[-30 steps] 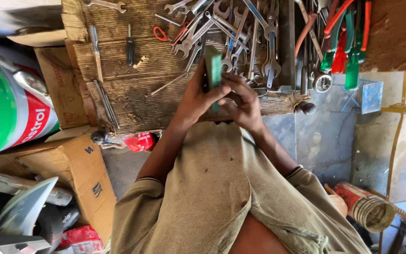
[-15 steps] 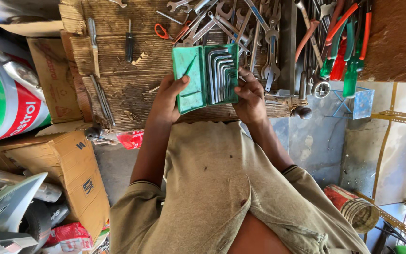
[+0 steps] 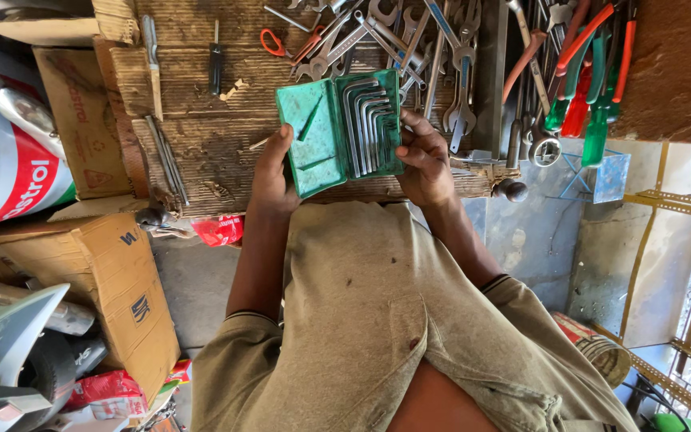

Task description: The person sorts and arranges a pile of wrenches, pliers, screwdrivers and other hand tools across a worn wooden workbench board, picking up individual tools and laying them out in groups. They open a green hex key set, place it on the bench, and reposition a cardboard box on the bench edge.

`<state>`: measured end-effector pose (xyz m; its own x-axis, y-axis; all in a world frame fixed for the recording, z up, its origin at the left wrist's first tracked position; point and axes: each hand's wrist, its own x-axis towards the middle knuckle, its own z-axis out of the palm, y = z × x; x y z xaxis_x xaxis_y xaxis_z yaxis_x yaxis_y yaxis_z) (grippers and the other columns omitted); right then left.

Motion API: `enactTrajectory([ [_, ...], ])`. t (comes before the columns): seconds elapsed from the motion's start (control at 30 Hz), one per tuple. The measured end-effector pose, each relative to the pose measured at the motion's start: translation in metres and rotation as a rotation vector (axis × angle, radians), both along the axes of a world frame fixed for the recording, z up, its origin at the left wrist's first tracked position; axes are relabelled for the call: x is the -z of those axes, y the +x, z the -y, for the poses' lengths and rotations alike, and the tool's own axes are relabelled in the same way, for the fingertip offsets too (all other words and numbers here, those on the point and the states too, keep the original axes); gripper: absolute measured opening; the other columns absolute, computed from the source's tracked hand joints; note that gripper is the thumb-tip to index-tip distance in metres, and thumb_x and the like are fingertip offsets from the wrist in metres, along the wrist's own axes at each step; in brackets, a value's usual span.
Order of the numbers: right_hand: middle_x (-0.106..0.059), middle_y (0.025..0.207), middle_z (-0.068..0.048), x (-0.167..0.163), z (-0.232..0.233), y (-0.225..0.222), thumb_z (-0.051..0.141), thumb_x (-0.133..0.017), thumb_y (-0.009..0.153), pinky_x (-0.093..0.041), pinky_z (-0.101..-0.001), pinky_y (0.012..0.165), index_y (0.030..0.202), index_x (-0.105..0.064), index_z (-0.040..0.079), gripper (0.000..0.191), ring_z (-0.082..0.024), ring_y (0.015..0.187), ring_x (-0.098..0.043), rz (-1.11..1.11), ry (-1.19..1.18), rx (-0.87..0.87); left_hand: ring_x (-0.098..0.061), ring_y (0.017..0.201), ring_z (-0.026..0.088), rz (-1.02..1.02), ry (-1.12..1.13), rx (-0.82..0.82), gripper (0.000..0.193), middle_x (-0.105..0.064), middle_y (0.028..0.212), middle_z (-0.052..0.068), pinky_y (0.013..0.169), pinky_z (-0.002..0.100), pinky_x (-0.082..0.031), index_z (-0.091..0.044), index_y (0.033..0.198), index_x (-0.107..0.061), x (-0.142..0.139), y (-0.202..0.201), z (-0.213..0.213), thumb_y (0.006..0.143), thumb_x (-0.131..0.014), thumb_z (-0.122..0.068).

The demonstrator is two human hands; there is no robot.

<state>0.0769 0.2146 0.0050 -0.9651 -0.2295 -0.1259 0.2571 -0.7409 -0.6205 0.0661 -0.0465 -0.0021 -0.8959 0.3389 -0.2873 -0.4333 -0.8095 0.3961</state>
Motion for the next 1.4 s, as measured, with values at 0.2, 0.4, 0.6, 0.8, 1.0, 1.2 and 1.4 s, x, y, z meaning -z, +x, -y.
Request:
enactTrajectory([
  [0.2,-0.066,0.139,-0.017,-0.001,-0.001,-0.002,-0.011,-0.059,0.092,-0.054,-0.0381,0.111,0.147,-0.055,0.0,0.056,-0.023,0.125,-0.066,-0.021,0.004,-0.006,-0.071,0.111,0.025,0.002,-0.012,-0.007,0.054,-0.07,0.124,0.014,0.096,0.043,-0.059,0.002,0.136,-0.058,-0.008,-0.002,-0.001,0.102,-0.067,-0.038],
  [0.4,-0.062,0.144,-0.017,0.003,0.002,-0.004,-0.009,-0.061,0.095,-0.05,-0.0409,0.116,0.147,-0.054,-0.001,0.053,-0.024,0.129,-0.064,-0.064,0.089,-0.02,-0.07,0.11,0.022,-0.09,-0.022,0.076,0.058,-0.068,0.125,0.011,0.093,0.041,-0.058,0.0,0.141,-0.056,-0.013,-0.003,0.001,0.1,-0.07,-0.039],
  [0.6,-0.067,0.136,-0.021,0.02,0.0,0.001,0.0,-0.058,0.1,-0.054,-0.0404,0.104,0.153,-0.042,0.002,0.056,-0.028,0.122,-0.065,0.059,0.63,-0.322,-0.07,0.088,0.022,0.164,-0.231,0.059,0.039,-0.068,0.102,0.008,0.079,0.04,-0.062,0.001,0.122,-0.06,0.023,0.006,0.004,0.084,-0.065,-0.01],
  [0.8,-0.059,0.139,-0.012,0.06,0.005,0.025,0.011,-0.059,0.1,-0.057,-0.0394,0.094,0.154,-0.035,0.004,0.06,-0.025,0.121,-0.062,0.119,0.702,-0.512,-0.065,0.072,0.019,0.293,-0.395,-0.061,0.044,-0.066,0.087,0.006,0.068,0.034,-0.059,-0.001,0.115,-0.063,0.086,0.048,0.016,0.072,-0.056,0.008],
  [1.0,-0.067,0.136,-0.016,0.083,-0.014,0.061,0.018,-0.065,0.101,-0.055,-0.0354,0.101,0.149,-0.047,0.001,0.053,-0.022,0.12,-0.067,-0.064,0.996,-0.59,-0.069,0.082,0.022,0.339,-0.429,-0.09,0.05,-0.071,0.097,0.007,0.071,0.034,-0.059,0.0,0.116,-0.064,0.11,0.086,0.034,0.069,-0.052,0.012],
  [1.2,-0.068,0.134,-0.016,0.085,-0.035,0.08,0.019,-0.068,0.1,-0.058,-0.0382,0.097,0.144,-0.054,0.001,0.049,-0.024,0.118,-0.07,-0.045,1.136,-0.453,-0.07,0.092,0.026,0.394,-0.48,-0.127,0.056,-0.07,0.103,0.009,0.078,0.037,-0.06,0.0,0.119,-0.062,0.104,0.094,0.044,0.066,-0.051,0.014],
  [1.4,-0.074,0.115,-0.017,0.089,-0.023,0.091,0.018,-0.073,0.094,-0.059,-0.0434,0.075,0.145,-0.047,0.002,0.06,-0.032,0.086,-0.076,-0.06,1.479,-0.207,-0.07,0.096,0.03,0.409,-0.468,-0.179,0.056,-0.07,0.106,0.013,0.087,0.043,-0.062,0.005,0.12,-0.061,0.09,0.082,0.043,0.066,-0.049,0.014],
])
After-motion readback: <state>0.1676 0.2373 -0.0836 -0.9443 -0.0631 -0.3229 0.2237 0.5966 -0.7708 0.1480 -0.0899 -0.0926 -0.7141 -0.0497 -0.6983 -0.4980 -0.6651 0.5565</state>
